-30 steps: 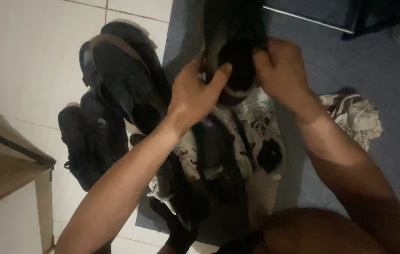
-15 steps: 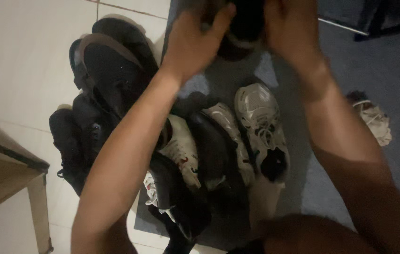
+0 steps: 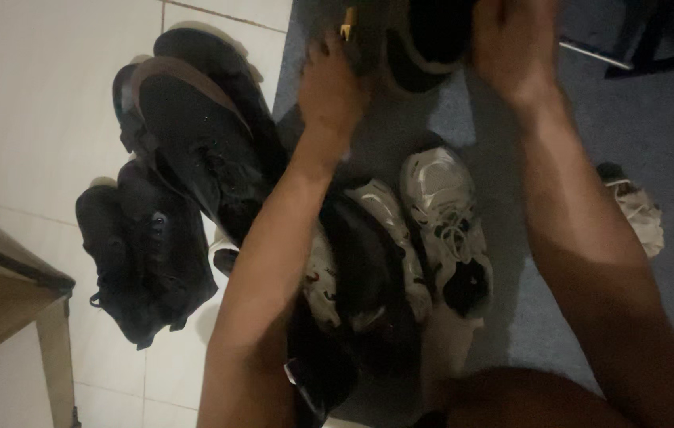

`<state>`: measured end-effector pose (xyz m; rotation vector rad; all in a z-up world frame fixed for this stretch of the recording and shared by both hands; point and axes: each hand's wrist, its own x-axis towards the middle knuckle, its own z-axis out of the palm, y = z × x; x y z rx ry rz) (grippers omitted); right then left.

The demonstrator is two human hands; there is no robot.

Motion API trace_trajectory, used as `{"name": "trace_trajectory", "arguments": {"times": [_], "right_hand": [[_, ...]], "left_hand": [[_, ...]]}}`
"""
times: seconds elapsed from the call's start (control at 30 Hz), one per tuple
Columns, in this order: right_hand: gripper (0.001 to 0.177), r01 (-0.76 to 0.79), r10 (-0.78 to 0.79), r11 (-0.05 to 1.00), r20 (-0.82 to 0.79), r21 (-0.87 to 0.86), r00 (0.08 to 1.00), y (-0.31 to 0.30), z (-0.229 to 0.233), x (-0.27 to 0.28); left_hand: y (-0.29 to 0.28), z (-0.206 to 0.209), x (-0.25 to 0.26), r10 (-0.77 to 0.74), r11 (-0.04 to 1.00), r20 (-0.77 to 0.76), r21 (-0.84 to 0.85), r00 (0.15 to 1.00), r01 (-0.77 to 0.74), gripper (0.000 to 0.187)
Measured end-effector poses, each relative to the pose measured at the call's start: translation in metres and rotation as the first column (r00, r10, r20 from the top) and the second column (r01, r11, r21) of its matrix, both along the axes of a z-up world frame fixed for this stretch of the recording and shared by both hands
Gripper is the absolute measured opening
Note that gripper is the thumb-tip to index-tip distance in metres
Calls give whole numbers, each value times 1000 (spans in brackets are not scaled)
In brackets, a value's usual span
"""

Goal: The person sits on the floor and organizes several pairs of shoes. They pick up each pair, untie the laces, and place them on a metal shoe rack. The person handles multiple pairs of sneakers and boots, arranging them one by one.

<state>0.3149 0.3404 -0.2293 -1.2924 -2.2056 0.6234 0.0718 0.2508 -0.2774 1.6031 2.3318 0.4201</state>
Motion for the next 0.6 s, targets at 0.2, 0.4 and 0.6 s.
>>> {"name": "trace_trajectory", "arguments": {"times": [0.2,0.4,0.6], "right_hand": [[19,-6,8,996,-27,94,1000,-3,8,-5],[27,-78,85,993,-75,90,994,3,-21,4],[36,44,-44,999,182,5,982,17,-51,-6]], "left_hand": [[-2,7,-1,118,963,128,-257,985,-82,82],[-39,25,-14,133,991,324,-21,937,-133,68],[-64,75,-9,34,972,478,188,878,-139,59]]}}
